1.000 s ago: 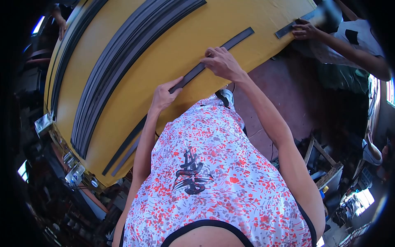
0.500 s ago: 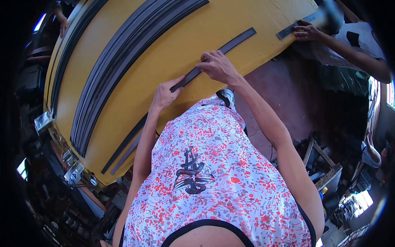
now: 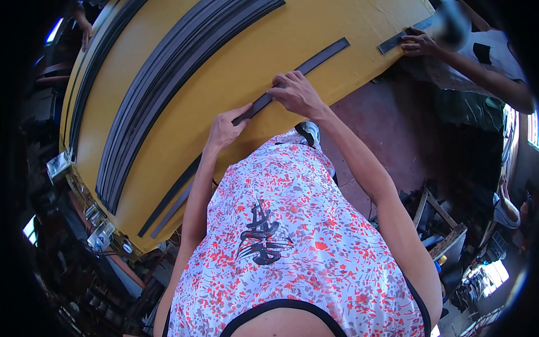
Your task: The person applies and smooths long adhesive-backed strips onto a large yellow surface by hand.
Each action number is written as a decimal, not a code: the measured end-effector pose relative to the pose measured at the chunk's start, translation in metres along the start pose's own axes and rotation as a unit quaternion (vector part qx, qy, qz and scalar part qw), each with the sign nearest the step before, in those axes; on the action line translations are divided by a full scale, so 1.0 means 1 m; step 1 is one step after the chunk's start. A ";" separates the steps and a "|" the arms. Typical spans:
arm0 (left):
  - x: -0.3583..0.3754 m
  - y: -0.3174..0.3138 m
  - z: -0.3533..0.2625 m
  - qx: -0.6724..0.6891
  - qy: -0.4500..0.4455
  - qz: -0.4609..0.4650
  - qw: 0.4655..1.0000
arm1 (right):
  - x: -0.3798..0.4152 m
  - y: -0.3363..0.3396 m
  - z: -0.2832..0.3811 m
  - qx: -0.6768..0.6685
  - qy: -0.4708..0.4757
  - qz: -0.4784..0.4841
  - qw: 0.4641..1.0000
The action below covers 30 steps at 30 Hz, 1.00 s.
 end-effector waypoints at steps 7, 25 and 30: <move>-0.001 0.000 -0.001 -0.004 -0.016 -0.006 1.000 | 0.004 -0.017 0.017 0.016 -0.003 0.012 1.000; 0.000 0.000 0.005 0.030 -0.022 -0.024 0.999 | 0.057 0.003 -0.101 0.126 -0.172 -0.018 0.977; 0.002 -0.002 0.005 0.021 -0.010 -0.024 0.999 | 0.069 0.020 -0.131 0.148 -0.238 -0.025 0.960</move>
Point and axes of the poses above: each hand's wrist, its own x-axis away from the middle knuckle, its own y-axis out of the back of the hand, z = x × y, the point moved 10 cm from there along -x, towards the middle knuckle, and after that the axes turned 15 degrees about z, right-handed, at the moved point
